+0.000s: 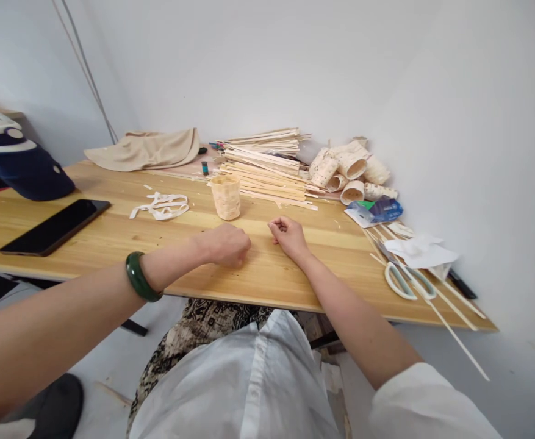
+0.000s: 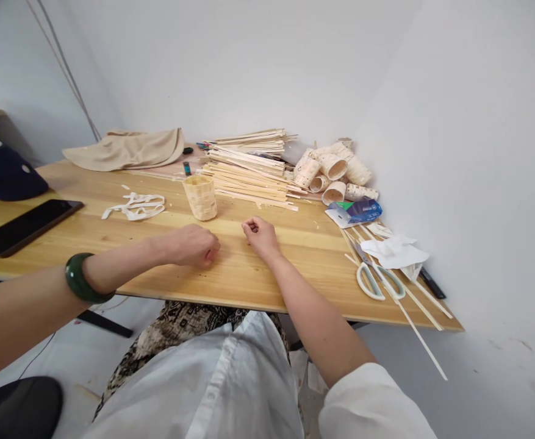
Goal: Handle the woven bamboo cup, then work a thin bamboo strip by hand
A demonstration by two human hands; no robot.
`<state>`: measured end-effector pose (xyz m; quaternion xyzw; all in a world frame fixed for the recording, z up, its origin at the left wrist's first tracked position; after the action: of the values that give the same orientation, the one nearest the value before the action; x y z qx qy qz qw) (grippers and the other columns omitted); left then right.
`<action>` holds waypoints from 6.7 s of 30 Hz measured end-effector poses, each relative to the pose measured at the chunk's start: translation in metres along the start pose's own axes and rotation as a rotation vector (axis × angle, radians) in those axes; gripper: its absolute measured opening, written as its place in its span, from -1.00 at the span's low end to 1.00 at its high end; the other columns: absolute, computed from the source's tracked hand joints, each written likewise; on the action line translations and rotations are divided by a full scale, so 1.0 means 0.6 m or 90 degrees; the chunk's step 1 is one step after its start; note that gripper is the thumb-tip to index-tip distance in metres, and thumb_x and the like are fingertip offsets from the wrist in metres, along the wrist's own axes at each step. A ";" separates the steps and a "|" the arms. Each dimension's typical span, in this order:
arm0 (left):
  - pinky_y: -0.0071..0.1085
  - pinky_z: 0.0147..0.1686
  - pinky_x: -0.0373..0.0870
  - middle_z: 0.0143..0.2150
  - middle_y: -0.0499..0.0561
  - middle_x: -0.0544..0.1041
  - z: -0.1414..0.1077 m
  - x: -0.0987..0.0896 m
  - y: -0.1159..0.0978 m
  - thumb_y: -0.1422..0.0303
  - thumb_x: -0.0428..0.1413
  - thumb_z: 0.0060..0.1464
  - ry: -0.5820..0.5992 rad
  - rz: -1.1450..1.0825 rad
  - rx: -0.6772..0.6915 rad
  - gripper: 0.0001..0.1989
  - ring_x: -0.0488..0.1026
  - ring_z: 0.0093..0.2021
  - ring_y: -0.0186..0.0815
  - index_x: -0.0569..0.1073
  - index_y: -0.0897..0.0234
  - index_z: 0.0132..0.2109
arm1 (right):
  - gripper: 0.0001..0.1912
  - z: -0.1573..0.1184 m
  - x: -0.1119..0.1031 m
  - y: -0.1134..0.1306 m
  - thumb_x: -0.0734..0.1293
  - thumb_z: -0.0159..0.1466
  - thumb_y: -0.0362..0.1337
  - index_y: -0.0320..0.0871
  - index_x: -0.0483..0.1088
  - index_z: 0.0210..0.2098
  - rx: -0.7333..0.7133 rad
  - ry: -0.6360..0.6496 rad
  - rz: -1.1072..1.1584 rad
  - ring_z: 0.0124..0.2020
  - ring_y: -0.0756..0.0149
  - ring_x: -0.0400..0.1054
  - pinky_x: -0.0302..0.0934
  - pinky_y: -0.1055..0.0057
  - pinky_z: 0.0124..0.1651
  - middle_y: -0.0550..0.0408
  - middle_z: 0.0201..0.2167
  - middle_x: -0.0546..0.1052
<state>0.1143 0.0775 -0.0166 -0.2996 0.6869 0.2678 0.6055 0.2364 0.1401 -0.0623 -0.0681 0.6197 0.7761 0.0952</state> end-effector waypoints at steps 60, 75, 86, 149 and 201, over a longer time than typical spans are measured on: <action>-0.33 -0.19 0.54 -0.50 -0.02 0.57 0.100 0.065 0.054 0.14 0.45 -0.25 -0.262 -1.154 -0.043 -0.61 0.53 -0.43 -0.34 0.49 0.32 -0.50 | -0.60 -0.005 0.005 0.021 0.57 -0.12 0.04 -0.11 0.44 -0.55 0.060 0.037 0.277 -0.61 0.45 0.25 0.23 0.45 -0.45 0.27 -0.70 0.43; -0.33 -0.24 0.61 -0.38 0.08 0.67 0.093 0.072 0.062 0.18 0.49 -0.23 -0.238 -1.140 -0.093 -0.63 0.60 -0.41 -0.29 0.57 0.34 -0.37 | -0.66 -0.002 -0.012 0.030 0.54 -0.07 0.00 -0.11 0.44 -0.55 0.010 -0.028 0.248 -0.59 0.45 0.23 0.24 0.46 -0.48 0.28 -0.67 0.39; -0.21 -0.13 0.59 -0.38 0.06 0.67 0.089 0.066 0.078 0.02 0.49 -0.36 -0.294 -1.096 -0.111 -0.48 0.62 -0.34 -0.21 0.61 0.31 -0.33 | -0.62 -0.003 -0.021 0.031 0.55 -0.07 0.04 -0.11 0.47 -0.50 -0.001 -0.057 0.268 -0.41 0.32 0.45 0.48 0.32 -0.29 0.14 -0.47 0.58; -0.31 -0.20 0.57 -0.47 0.02 0.66 0.085 0.066 0.077 -0.01 0.52 -0.53 -0.285 -1.110 -0.143 -0.42 0.58 -0.44 -0.30 0.62 0.31 -0.39 | -0.73 0.002 -0.017 0.021 0.52 -0.02 -0.09 -0.12 0.45 -0.53 -0.018 -0.037 0.255 -0.36 0.34 0.49 0.52 0.36 -0.32 0.10 -0.33 0.63; -0.19 -0.08 0.59 -0.40 0.07 0.68 0.087 0.066 0.080 0.02 0.51 -0.42 -0.300 -1.106 -0.120 -0.46 0.63 -0.37 -0.22 0.62 0.32 -0.35 | -0.68 0.000 -0.021 0.027 0.54 -0.05 -0.04 -0.11 0.43 -0.54 -0.018 -0.053 0.250 -0.36 0.32 0.50 0.53 0.35 -0.32 0.10 -0.32 0.65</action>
<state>0.1106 0.1445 -0.0621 -0.6985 0.0520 -0.1742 0.6921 0.2446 0.1356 -0.0440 0.0848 0.6058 0.7904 -0.0333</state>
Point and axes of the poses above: each hand's wrist, its own z-axis towards the middle knuckle, its own x-axis out of the palm, y = z × x, the point moved 10 cm from there along z, towards the middle knuckle
